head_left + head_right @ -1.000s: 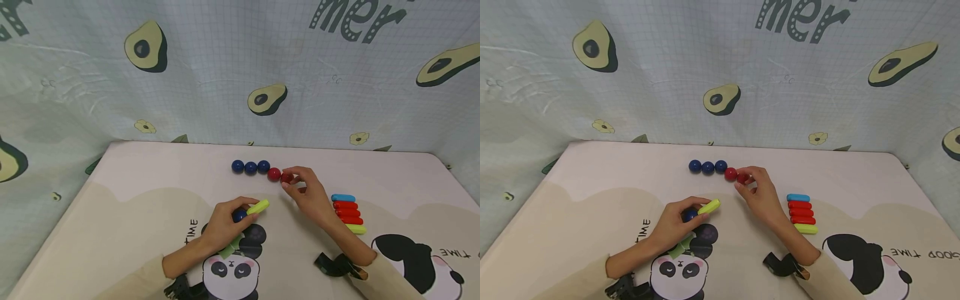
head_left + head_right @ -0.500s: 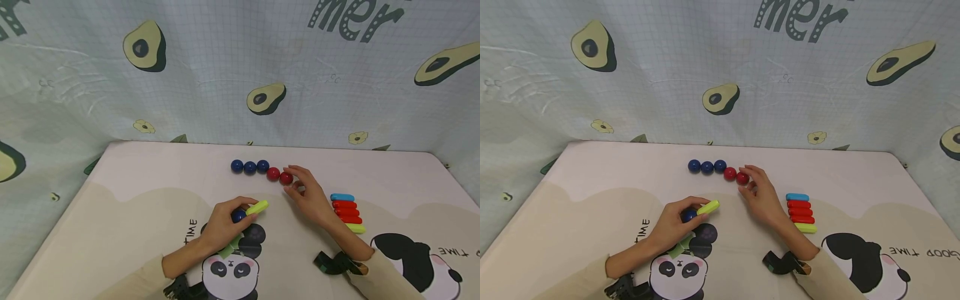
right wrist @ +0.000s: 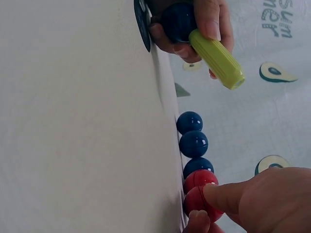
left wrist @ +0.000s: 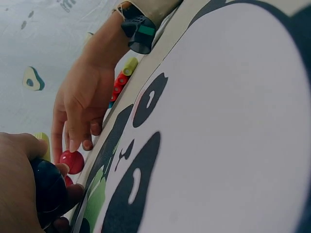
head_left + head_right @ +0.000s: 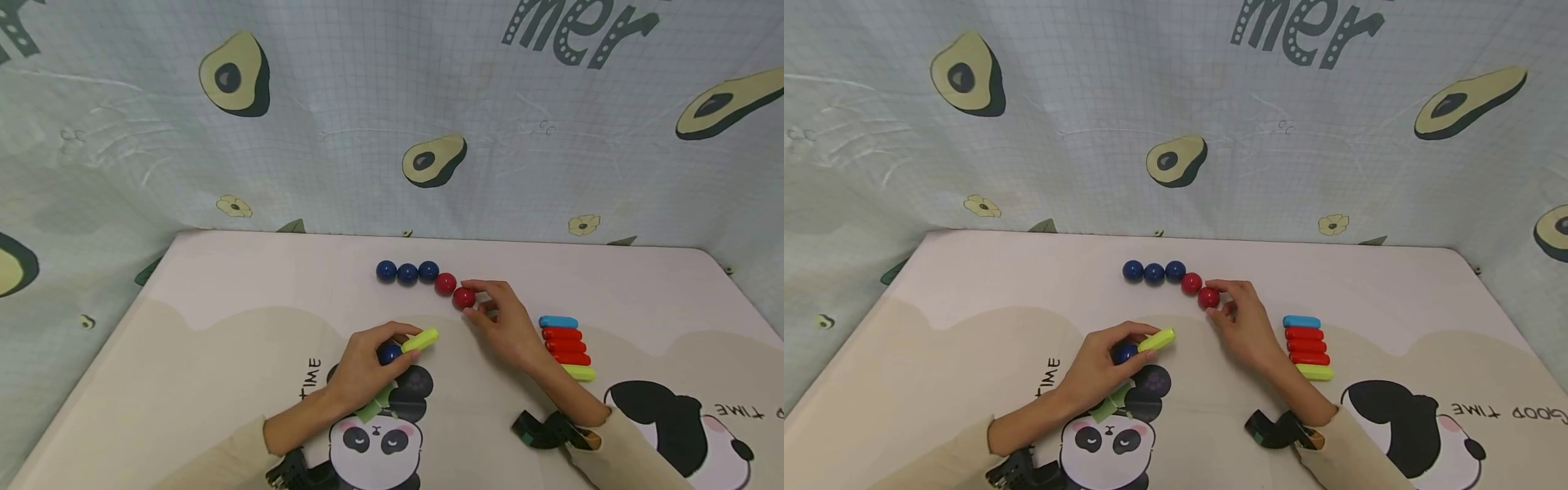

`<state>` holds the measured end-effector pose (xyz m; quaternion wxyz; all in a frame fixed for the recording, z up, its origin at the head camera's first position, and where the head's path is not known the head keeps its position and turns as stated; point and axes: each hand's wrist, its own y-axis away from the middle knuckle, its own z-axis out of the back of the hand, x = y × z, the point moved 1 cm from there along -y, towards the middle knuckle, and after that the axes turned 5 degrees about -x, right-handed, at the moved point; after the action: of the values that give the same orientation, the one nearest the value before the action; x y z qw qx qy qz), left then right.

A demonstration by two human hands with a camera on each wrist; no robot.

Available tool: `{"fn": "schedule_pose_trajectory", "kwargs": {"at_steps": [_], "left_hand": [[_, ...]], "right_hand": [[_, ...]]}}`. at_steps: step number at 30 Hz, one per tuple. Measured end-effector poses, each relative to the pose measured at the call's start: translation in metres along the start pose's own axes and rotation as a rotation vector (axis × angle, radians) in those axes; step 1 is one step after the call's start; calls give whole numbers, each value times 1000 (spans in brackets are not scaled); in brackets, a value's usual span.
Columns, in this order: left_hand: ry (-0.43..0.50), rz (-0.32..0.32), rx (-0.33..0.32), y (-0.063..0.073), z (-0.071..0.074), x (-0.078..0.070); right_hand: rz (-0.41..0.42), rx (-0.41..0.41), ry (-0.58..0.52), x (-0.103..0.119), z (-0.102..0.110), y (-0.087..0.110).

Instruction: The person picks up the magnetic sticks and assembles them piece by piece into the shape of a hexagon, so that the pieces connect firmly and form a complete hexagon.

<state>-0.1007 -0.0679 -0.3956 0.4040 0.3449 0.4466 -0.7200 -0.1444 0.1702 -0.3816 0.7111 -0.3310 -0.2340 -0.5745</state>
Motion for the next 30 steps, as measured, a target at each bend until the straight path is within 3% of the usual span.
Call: {"fn": "schedule_pose_trajectory", "kwargs": {"at_steps": [6, 14, 19, 26, 30], "left_hand": [[14, 0, -4, -1, 0, -1], [4, -3, -3, 0, -1, 1], [4, 1, 2, 0, -2, 0], [4, -5, 26, 0, -2, -2], [1, -4, 13, 1, -1, -1]], "right_hand": [[-32, 16, -8, 1, 0, -1], [24, 12, 31, 3, 1, 1], [1, 10, 27, 6, 3, 4], [-76, 60, -119, 17, 10, 24], [-57, 86, -254, 25, 10, 35]]}}
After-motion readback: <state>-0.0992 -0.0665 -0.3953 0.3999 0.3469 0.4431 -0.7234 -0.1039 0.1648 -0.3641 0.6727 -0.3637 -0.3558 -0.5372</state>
